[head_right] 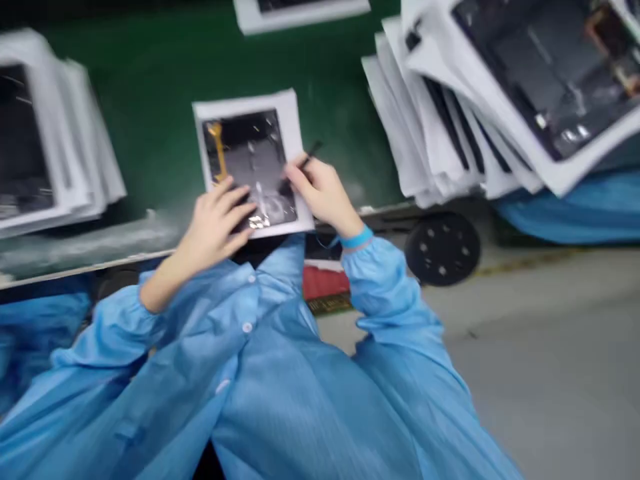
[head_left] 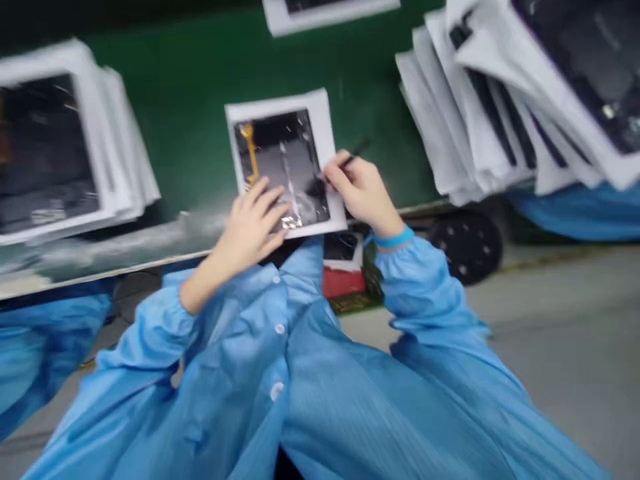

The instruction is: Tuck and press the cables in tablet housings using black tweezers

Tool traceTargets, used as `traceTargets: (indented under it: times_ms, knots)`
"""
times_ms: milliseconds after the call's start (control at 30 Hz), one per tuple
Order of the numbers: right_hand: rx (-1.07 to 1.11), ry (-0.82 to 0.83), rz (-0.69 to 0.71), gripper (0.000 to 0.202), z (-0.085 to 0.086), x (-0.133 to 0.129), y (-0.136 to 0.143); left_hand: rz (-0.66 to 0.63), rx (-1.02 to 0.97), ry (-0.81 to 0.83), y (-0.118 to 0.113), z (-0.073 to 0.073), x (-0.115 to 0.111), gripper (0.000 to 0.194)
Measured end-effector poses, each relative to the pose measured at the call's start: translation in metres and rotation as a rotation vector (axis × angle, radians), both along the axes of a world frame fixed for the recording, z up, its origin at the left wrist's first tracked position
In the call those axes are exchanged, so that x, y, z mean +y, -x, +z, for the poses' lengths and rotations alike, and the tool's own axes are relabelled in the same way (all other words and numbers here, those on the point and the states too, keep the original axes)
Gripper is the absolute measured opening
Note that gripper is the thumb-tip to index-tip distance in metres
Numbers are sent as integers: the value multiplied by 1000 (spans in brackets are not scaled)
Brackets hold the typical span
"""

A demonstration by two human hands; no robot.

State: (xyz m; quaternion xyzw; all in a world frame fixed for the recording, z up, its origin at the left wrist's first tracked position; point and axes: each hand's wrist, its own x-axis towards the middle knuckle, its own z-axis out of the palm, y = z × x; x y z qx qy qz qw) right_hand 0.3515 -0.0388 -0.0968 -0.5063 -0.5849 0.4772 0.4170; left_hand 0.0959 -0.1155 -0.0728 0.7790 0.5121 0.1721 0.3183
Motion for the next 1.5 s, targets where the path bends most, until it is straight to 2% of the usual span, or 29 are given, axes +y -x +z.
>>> traceTargets:
  times_ms: [67,100,233,500,733,833,1000,1200,1500]
  knots:
    - [47,-96,136,70,-21,3,-6,-103,112,-164,-1,-16,3,44]
    - [55,-119,170,67,-26,3,-8,-139,164,-242,-1,-21,2,43]
    - [40,-140,208,60,-21,-2,-15,-153,288,-390,-4,-22,-4,40]
    - [-78,-125,311,51,-16,3,-19,-183,330,-389,-14,-17,8,36]
    - [18,-29,307,58,-19,3,-24,-202,279,-412,-21,-19,13,32]
    - [-5,-100,300,59,-20,1,-23,-190,265,-428,-21,-20,13,32]
    - [-6,-223,175,56,-24,-8,-25,-228,284,-506,-21,-21,12,30]
    - [-112,-462,221,47,-35,-15,-27,-335,481,-676,-24,-12,10,29]
    - [-345,-569,249,42,-42,-12,-31,-392,512,-609,-26,-9,7,38]
